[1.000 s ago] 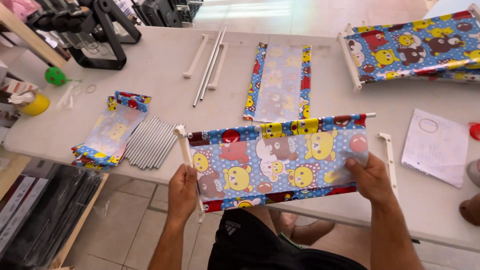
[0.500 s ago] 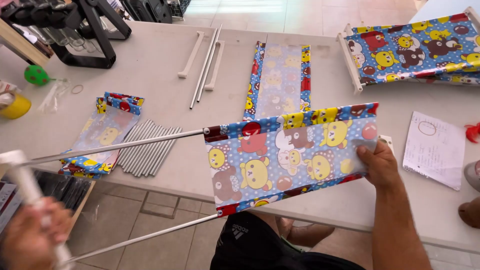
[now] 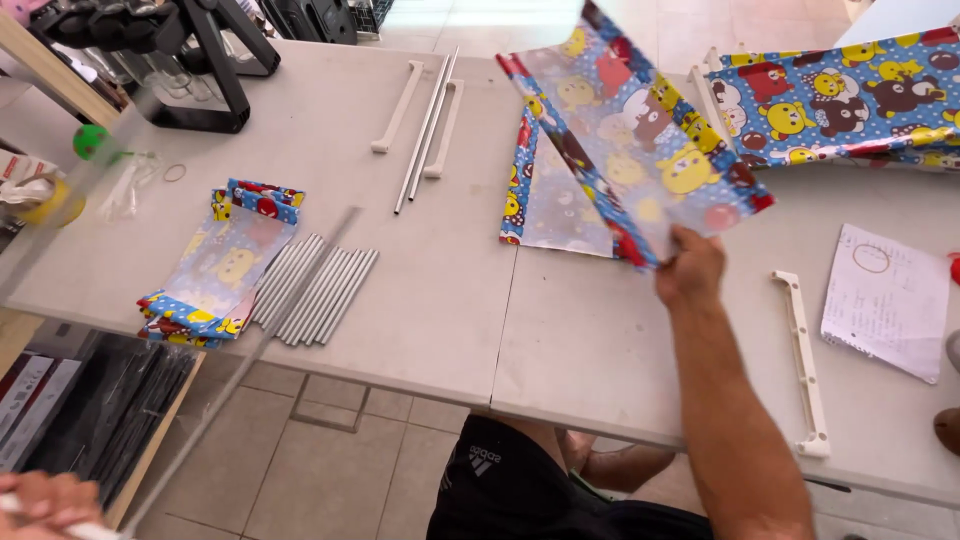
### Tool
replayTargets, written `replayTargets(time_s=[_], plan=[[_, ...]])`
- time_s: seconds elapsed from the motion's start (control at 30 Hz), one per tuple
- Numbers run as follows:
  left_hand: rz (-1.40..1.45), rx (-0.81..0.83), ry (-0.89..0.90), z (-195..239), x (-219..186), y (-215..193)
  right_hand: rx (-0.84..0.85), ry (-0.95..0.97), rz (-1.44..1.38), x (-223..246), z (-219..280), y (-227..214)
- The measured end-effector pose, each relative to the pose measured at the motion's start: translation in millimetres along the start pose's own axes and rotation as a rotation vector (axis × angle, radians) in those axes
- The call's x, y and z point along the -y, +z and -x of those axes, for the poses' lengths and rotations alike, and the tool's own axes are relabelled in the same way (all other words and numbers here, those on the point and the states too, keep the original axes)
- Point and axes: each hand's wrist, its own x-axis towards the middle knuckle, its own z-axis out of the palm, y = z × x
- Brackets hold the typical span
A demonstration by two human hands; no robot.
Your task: A person disassembles a small portable shelf organizer by pulling metal rods out of fabric sleeves and plastic connectors.
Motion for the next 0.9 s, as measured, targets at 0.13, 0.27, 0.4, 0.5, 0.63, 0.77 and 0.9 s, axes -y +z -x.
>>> replayTargets(time_s=[0.13, 0.27, 0.4, 0.5, 0.63, 0.77, 0.9], plan=[[0.062, -0.152, 0.115, 61, 0, 146, 0.013, 0.098, -0.090, -47, 14, 43], [0.113, -0.057, 0.059, 72, 35, 201, 0.071, 0.203, -0.033, -48, 53, 73], [0.121, 0.118, -0.019, 77, 71, 258, 0.325, 0.562, 0.319, -2, 80, 37], [0.024, 0.193, -0.122, 77, 68, 315, 0.672, 0.473, 0.527, 54, 93, -26], [-0.069, 0.399, -0.234, 58, 71, 376, 1.391, 0.340, 0.661, 151, 136, -24], [-0.021, 0.568, -0.226, 18, 105, 408, 1.456, 0.527, 0.370, 169, 113, -85], [-0.155, 0.622, -0.263, 15, 106, 450, 1.025, 0.242, 1.686, 169, 137, -57]])
